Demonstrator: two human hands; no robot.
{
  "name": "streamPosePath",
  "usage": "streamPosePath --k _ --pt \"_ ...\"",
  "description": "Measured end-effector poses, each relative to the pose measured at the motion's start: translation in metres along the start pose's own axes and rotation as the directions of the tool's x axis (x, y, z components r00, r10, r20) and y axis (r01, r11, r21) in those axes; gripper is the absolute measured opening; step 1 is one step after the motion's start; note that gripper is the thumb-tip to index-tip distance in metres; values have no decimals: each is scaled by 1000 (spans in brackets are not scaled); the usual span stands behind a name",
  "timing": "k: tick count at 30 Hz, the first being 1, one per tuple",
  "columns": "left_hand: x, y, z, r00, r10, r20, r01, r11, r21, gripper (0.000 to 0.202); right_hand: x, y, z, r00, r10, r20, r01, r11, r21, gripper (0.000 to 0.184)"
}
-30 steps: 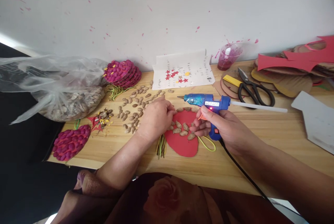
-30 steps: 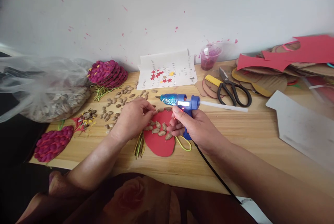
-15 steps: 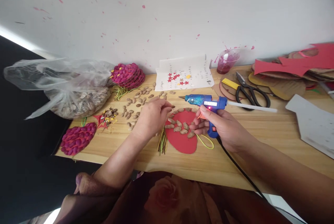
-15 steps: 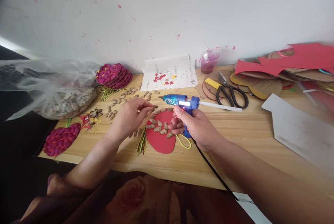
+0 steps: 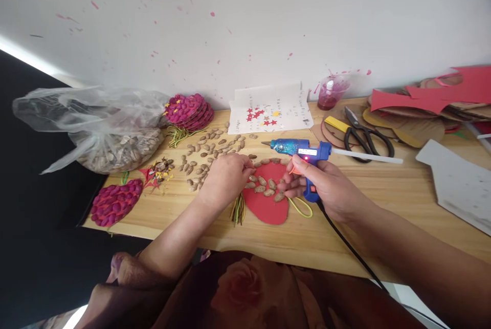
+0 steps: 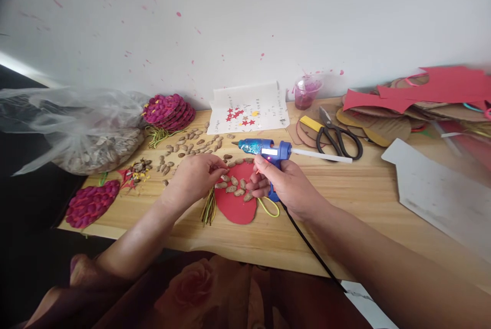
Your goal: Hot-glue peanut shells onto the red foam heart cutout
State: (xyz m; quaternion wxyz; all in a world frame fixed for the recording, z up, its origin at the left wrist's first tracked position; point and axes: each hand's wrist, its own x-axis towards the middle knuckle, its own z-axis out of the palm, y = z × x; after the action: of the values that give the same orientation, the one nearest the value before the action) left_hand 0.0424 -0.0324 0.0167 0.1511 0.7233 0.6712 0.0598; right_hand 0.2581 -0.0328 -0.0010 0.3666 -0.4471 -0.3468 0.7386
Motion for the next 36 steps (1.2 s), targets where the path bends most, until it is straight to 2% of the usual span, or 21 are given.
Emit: streamPosePath --k 5,9,12,15,17,18,20,22,23,25,27,30,36 --pt "2 1 -2 999 36 30 -37 998 56 18 -1 0 0 1000 4 9 -4 1000 0 42" --pt "4 1 -2 1000 25 17 -26 999 27 16 -1 0 1 1000 14 2 -13 1000 -9 41" --pt "5 -3 -2 1000 -6 7 7 997 -77 13 -1 -1 0 1000 8 3 -8 1000 -14 41" --pt "7 -13 -4 999 -48 3 47 951 -307 9 -1 -2 -3 999 -10 38 11 1000 -28 41" --pt "9 -21 -7 997 -61 37 71 842 -535 9 -1 -3 -5 997 -30 68 33 999 -42 40" --pt "10 -26 -8 996 -55 76 91 747 -659 12 -1 -4 -6 996 -43 81 48 998 -49 39" --pt "13 -32 -10 985 -17 175 161 485 -859 23 -3 -6 -7 991 -75 109 83 995 -63 40" --pt "15 -35 -11 969 45 242 228 213 -950 31 -7 -8 -6 984 -105 146 118 989 -86 41" --pt "16 -35 -11 963 74 258 249 108 -962 34 -9 -8 -6 979 -118 168 136 986 -101 41" --pt "16 -34 -10 955 125 269 275 -34 -961 36 -14 -8 -6 968 -151 202 180 974 -134 41" --pt "16 -34 -8 948 169 272 293 -117 -949 35 -17 -6 -7 958 -179 223 224 955 -194 41" --pt "16 -35 -5 936 217 278 318 -176 -932 33 -21 -4 -7 955 -190 229 255 919 -301 42" --pt "15 -35 -1 932 247 266 308 -153 -939 29 -27 -8 0 972 -194 135 230 906 -354 44"
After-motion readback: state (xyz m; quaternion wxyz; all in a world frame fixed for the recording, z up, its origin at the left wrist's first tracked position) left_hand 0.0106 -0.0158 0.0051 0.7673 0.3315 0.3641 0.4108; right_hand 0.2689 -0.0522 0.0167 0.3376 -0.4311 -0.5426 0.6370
